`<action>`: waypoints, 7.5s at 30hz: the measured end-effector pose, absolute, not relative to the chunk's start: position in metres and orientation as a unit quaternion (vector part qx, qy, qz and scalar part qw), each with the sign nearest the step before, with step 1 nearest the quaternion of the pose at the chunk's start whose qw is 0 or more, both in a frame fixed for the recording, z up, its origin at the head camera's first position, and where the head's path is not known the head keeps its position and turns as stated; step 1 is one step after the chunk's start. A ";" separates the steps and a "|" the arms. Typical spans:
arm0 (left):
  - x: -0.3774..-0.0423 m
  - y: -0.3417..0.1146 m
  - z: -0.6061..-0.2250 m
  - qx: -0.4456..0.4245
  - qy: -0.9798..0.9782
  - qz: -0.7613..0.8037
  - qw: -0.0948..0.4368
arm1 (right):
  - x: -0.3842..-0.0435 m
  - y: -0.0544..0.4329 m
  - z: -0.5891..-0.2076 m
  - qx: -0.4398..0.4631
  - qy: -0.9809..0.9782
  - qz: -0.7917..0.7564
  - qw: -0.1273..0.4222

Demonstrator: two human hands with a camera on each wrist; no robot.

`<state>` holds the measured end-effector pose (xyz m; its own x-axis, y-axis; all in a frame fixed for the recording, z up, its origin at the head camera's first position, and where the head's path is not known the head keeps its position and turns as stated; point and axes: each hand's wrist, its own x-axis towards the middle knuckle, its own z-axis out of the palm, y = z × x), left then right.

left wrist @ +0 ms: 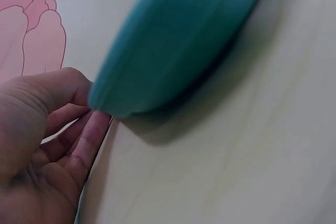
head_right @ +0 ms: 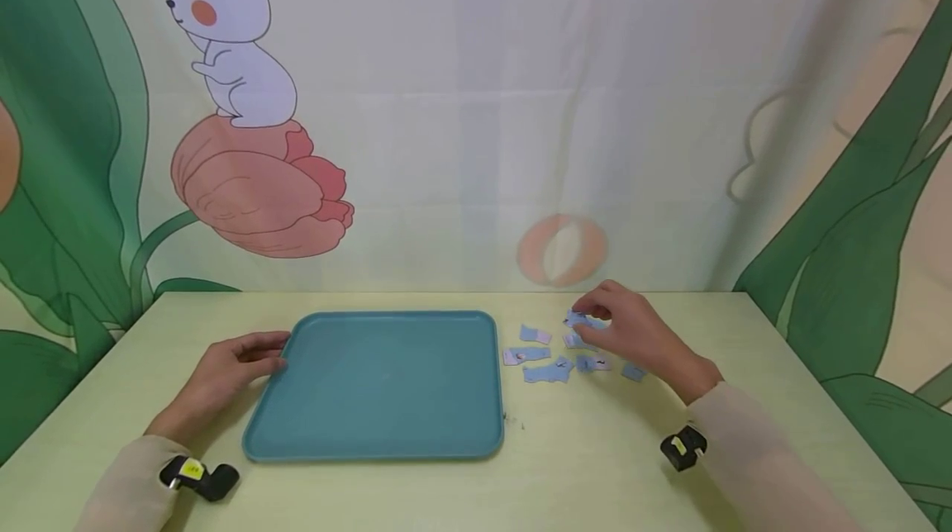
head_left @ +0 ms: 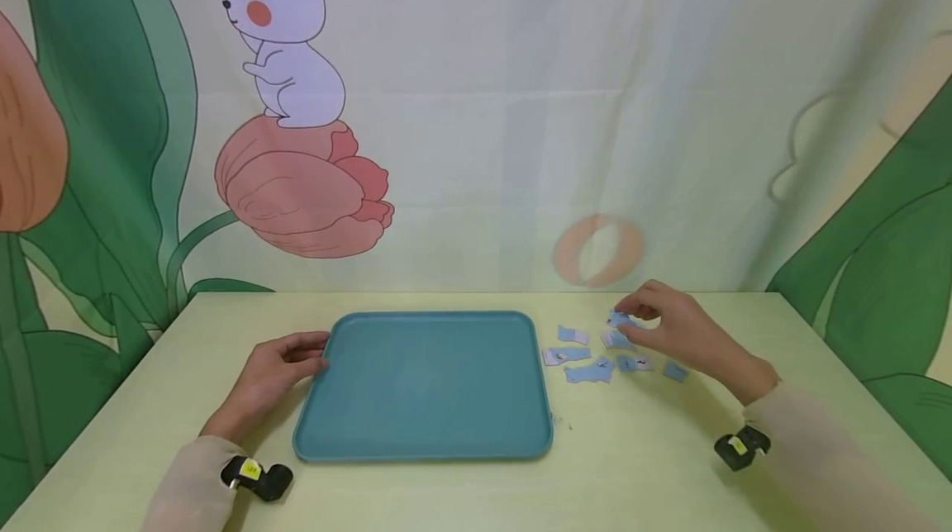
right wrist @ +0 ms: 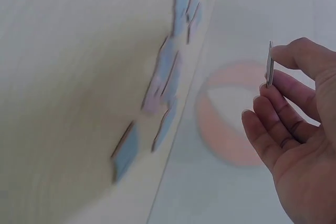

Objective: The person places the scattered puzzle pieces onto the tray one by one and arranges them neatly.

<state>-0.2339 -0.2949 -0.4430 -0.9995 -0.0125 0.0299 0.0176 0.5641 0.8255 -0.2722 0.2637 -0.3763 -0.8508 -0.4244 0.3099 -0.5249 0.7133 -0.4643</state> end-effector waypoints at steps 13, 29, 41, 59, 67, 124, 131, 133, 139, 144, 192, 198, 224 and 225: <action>-0.232 -0.296 -0.442 0.002 -0.882 -0.472 0.012 | -0.289 0.195 -0.367 0.305 -0.899 0.310 0.051; -0.232 -0.294 -0.443 0.004 -0.879 -0.477 0.010 | -0.300 0.125 -0.373 0.354 -0.881 0.313 0.016; -0.232 -0.295 -0.444 0.012 -0.877 -0.480 0.008 | -0.305 0.070 -0.370 0.356 -0.879 0.316 -0.009; -0.234 -0.297 -0.447 0.002 -0.866 -0.500 0.013 | -0.310 -0.011 -0.372 0.367 -0.876 0.310 -0.037; -0.233 -0.298 -0.447 0.006 -0.867 -0.498 0.016 | -0.319 -0.039 -0.386 0.376 -0.881 0.285 -0.027; -0.234 -0.295 -0.446 0.009 -0.865 -0.501 0.012 | -0.317 -0.047 -0.391 0.352 -0.899 0.260 -0.027; -0.235 -0.295 -0.448 0.018 -0.864 -0.502 0.012 | -0.309 -0.017 -0.378 0.351 -0.897 0.269 -0.002; -0.235 -0.295 -0.448 0.017 -0.865 -0.502 0.014 | -0.306 -0.006 -0.375 0.350 -0.896 0.273 0.011; -0.234 -0.294 -0.448 0.021 -0.866 -0.499 0.012 | -0.297 0.031 -0.370 0.340 -0.893 0.294 0.037; -0.233 -0.294 -0.447 0.025 -0.866 -0.499 0.012 | -0.290 0.064 -0.369 0.325 -0.892 0.309 0.058; -0.234 -0.292 -0.448 0.017 -0.866 -0.500 0.009 | -0.299 0.281 -0.410 0.096 -0.936 0.335 0.052; -0.234 -0.292 -0.447 0.027 -0.872 -0.489 0.007 | -0.302 0.286 -0.414 0.097 -0.937 0.333 0.035; -0.233 -0.293 -0.446 0.019 -0.876 -0.482 0.006 | -0.306 0.287 -0.421 0.066 -0.952 0.298 0.002; -0.232 -0.293 -0.446 0.020 -0.875 -0.483 0.006 | -0.305 0.287 -0.422 0.063 -0.952 0.300 0.002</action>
<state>-0.2324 -0.2928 -0.4459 -0.9992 -0.0400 -0.0089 -0.0288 0.5318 0.8464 -0.3053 0.2869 -0.4215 -0.9919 -0.1200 0.0410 -0.1218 0.8123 -0.5703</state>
